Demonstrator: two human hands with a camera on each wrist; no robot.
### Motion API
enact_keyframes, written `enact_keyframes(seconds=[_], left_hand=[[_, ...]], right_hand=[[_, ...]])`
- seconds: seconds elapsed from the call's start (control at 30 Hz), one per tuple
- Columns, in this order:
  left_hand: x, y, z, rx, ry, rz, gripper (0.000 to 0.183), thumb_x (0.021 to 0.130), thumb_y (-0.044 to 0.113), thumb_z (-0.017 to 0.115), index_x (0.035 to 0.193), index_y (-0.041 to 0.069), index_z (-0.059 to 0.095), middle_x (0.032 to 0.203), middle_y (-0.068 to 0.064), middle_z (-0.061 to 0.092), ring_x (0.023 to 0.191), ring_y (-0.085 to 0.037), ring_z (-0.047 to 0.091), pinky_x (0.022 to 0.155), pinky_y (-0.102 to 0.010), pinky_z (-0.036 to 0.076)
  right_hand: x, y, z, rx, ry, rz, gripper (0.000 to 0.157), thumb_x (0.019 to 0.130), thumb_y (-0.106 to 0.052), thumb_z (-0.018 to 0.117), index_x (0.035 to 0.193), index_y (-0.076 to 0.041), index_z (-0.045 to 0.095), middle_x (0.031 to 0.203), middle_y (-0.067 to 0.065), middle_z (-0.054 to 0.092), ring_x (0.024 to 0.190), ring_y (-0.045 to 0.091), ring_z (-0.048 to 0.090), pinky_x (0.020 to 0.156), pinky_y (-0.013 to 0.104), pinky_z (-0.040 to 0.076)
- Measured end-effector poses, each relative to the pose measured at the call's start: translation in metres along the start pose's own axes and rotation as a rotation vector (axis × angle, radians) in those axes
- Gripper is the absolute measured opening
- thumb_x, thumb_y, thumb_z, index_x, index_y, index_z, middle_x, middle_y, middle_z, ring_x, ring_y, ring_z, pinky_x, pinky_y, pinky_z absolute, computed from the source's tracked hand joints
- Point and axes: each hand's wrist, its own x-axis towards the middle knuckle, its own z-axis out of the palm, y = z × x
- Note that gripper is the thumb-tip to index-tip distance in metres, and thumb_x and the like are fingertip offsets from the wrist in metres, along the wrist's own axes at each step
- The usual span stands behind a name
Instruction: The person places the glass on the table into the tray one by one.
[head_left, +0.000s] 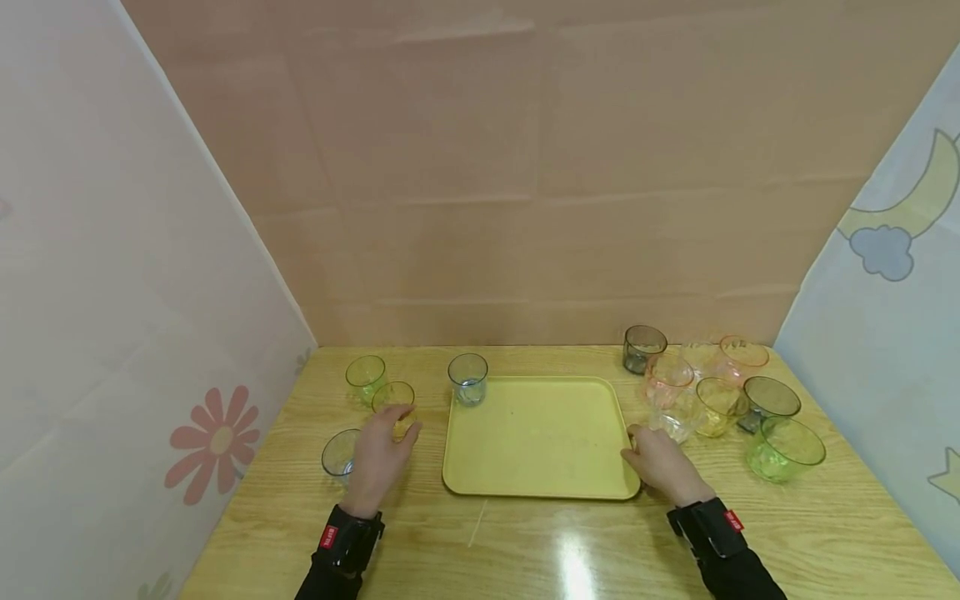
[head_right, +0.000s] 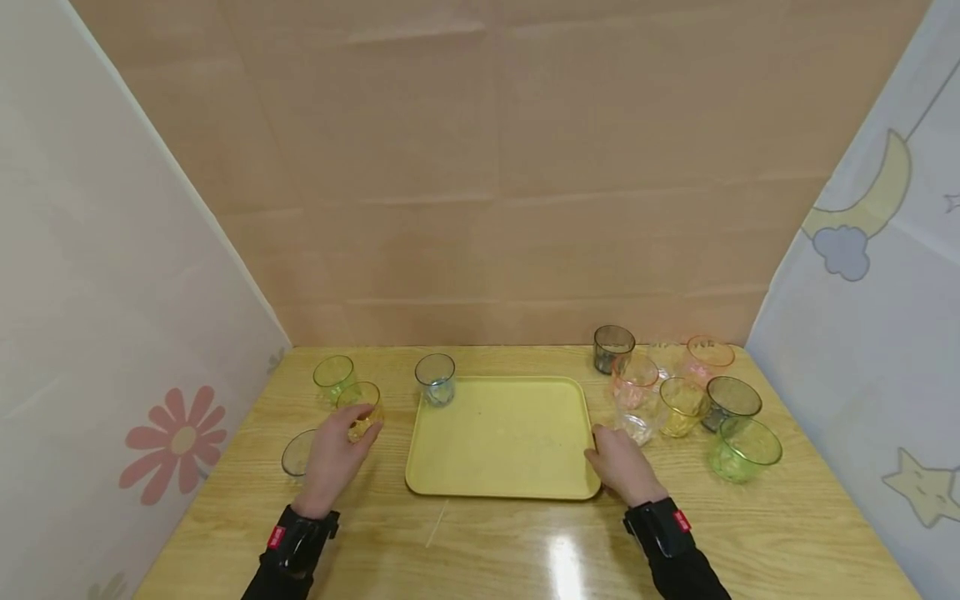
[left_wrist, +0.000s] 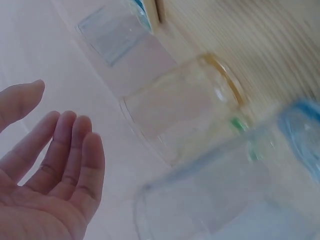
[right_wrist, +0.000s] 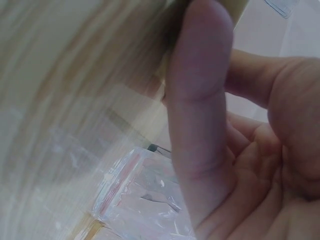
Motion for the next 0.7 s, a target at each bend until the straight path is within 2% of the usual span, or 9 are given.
enact_keyframes(seconds=[0.23, 0.43, 0.57, 0.7], left_hand=[[-0.003, -0.015, -0.014, 0.043, 0.028, -0.038, 0.036, 0.083, 0.011, 0.078, 0.115, -0.002, 0.068, 0.11, -0.02, 0.065, 0.104, -0.037, 0.062, 0.082, -0.05, 0.053], [0.002, -0.019, -0.016, 0.101, 0.033, -0.036, 0.053, 0.081, 0.011, 0.08, 0.125, -0.008, 0.059, 0.119, -0.026, 0.058, 0.11, -0.042, 0.056, 0.085, -0.053, 0.051], [0.008, -0.017, -0.014, 0.182, -0.015, -0.072, 0.063, 0.08, 0.016, 0.081, 0.13, -0.01, 0.053, 0.125, -0.031, 0.054, 0.115, -0.045, 0.053, 0.086, -0.055, 0.051], [0.013, -0.015, -0.011, 0.255, -0.106, -0.088, 0.073, 0.079, 0.021, 0.082, 0.132, -0.016, 0.047, 0.122, -0.036, 0.053, 0.11, -0.049, 0.056, 0.081, -0.055, 0.053]], right_hand=[[0.0, -0.002, -0.001, 0.001, -0.009, 0.013, 0.025, 0.09, -0.004, 0.062, 0.109, 0.012, 0.06, 0.064, 0.002, 0.054, 0.052, 0.013, 0.046, 0.049, 0.026, 0.036], [-0.001, 0.0, 0.0, 0.011, -0.002, 0.024, 0.027, 0.09, -0.005, 0.063, 0.111, 0.011, 0.06, 0.062, 0.002, 0.055, 0.046, 0.012, 0.048, 0.045, 0.026, 0.037], [-0.002, 0.0, 0.001, 0.03, -0.01, 0.03, 0.027, 0.091, -0.004, 0.062, 0.112, 0.011, 0.059, 0.06, 0.001, 0.054, 0.043, 0.012, 0.048, 0.043, 0.025, 0.037], [-0.002, 0.0, 0.001, 0.03, -0.002, 0.024, 0.025, 0.09, -0.004, 0.062, 0.111, 0.01, 0.06, 0.059, 0.001, 0.053, 0.043, 0.011, 0.047, 0.043, 0.025, 0.037]])
